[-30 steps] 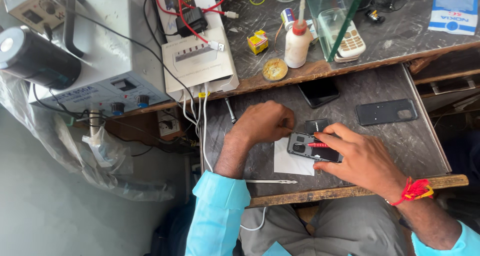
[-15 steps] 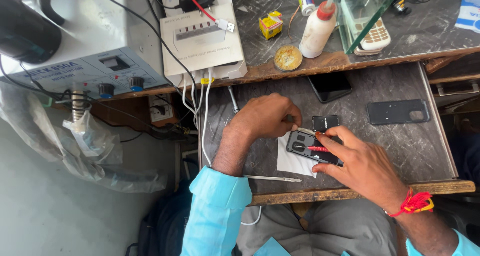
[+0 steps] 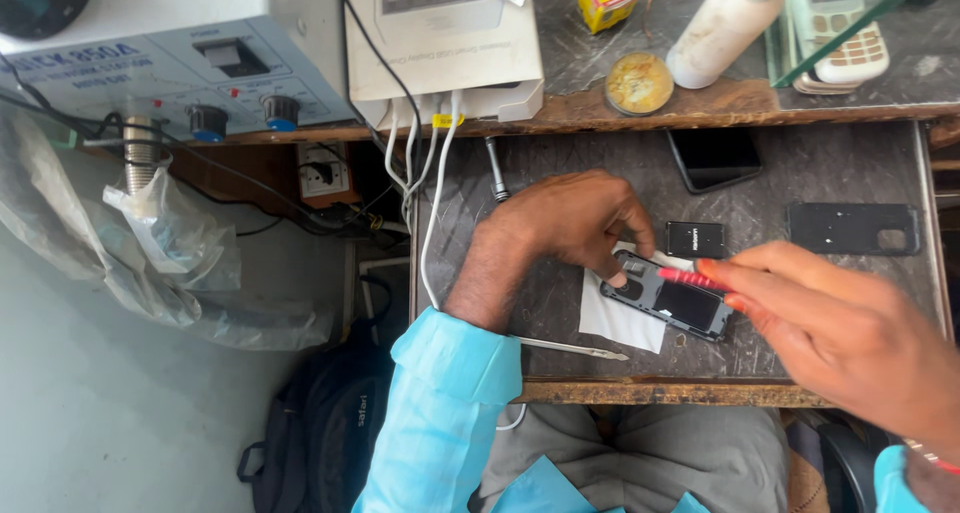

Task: The person disassembles a mobile phone by using a screwdriver to remove screws from the internal chassis, removes the battery, and then reattaches the components and the back cover.

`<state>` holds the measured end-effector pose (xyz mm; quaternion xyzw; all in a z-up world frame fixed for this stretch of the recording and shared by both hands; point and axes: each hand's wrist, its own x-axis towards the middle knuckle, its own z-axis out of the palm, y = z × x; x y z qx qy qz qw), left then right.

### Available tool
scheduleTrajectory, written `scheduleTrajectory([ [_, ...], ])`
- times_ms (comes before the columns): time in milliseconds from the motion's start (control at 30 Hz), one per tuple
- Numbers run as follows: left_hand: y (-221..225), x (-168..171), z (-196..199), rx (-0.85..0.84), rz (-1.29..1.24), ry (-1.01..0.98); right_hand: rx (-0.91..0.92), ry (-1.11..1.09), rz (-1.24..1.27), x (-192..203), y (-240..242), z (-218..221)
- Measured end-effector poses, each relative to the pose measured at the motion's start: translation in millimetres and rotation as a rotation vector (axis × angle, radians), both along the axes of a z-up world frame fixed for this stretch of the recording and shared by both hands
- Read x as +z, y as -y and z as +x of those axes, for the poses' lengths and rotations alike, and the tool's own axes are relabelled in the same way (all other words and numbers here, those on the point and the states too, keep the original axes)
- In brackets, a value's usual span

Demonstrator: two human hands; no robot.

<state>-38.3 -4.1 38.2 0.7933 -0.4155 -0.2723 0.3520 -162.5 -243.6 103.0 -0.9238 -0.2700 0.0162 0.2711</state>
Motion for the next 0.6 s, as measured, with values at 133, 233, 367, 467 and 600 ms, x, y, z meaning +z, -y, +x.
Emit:
scheduleTrajectory([
  [133, -1, -5, 2, 0.035, 0.064, -0.027, 0.098, -0.035, 0.091, 4, 7, 20],
  [233, 3, -8, 4, 0.087, 0.057, -0.049, 0.284, -0.060, 0.053, 13, 8, 43],
  [367, 2, -6, 5, 0.081, 0.060, 0.001, 0.392, -0.057, 0.183, 16, -12, 65],
  [467, 3, 1, 5, 0.096, 0.078, 0.017, 0.488, -0.097, 0.228, 12, -25, 75],
  [600, 5, 4, 2, 0.140, 0.081, 0.052, 0.491, -0.059, 0.244, 3, -25, 71],
])
